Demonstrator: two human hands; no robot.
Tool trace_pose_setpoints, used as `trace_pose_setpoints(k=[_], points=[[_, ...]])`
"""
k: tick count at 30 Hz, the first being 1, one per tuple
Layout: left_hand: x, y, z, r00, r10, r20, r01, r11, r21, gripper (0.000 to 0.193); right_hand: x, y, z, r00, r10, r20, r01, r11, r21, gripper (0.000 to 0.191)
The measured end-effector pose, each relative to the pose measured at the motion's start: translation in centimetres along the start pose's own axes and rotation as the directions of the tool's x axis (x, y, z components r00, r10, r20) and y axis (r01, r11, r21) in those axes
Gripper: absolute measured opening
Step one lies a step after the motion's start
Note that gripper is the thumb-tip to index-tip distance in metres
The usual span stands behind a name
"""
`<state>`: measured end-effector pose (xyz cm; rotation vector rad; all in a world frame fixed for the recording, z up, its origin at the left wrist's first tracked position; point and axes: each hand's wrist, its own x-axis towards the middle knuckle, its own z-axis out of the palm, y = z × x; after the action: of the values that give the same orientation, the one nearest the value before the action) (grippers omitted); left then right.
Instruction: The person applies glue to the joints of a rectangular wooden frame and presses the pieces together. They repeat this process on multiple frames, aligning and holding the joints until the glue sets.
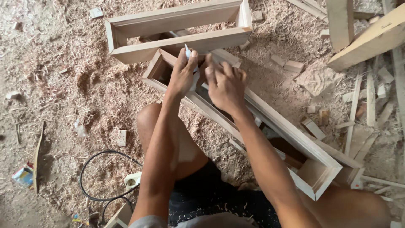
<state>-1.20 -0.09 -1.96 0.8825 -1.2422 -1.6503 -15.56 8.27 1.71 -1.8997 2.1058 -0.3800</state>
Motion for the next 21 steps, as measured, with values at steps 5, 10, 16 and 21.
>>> trace_pose_setpoints(k=[5,10,16,21], points=[[-0.4,1.1,0.4,0.996,0.088,0.013,-0.089,0.994,0.068,0.02,0.3,0.1,-0.2,0.999,0.023,-0.029,-0.024,0.999,-0.033,0.053],[-0.7,2.0,0.8,0.998,0.065,-0.015,-0.062,0.989,0.132,0.021,0.1,-0.6,-0.7,0.999,0.053,-0.001,-0.053,0.998,-0.029,0.058],[-0.8,1.8,0.6,0.994,0.106,-0.009,-0.103,0.982,0.159,0.022,-0.2,-0.7,-1.8,1.0,-0.006,-0.008,0.006,0.998,0.056,0.051],[-0.9,1.7,1.0,0.982,0.129,-0.135,-0.087,0.957,0.277,0.023,-0.7,0.7,-2.4,0.922,0.036,-0.386,0.182,0.84,0.512,0.04]])
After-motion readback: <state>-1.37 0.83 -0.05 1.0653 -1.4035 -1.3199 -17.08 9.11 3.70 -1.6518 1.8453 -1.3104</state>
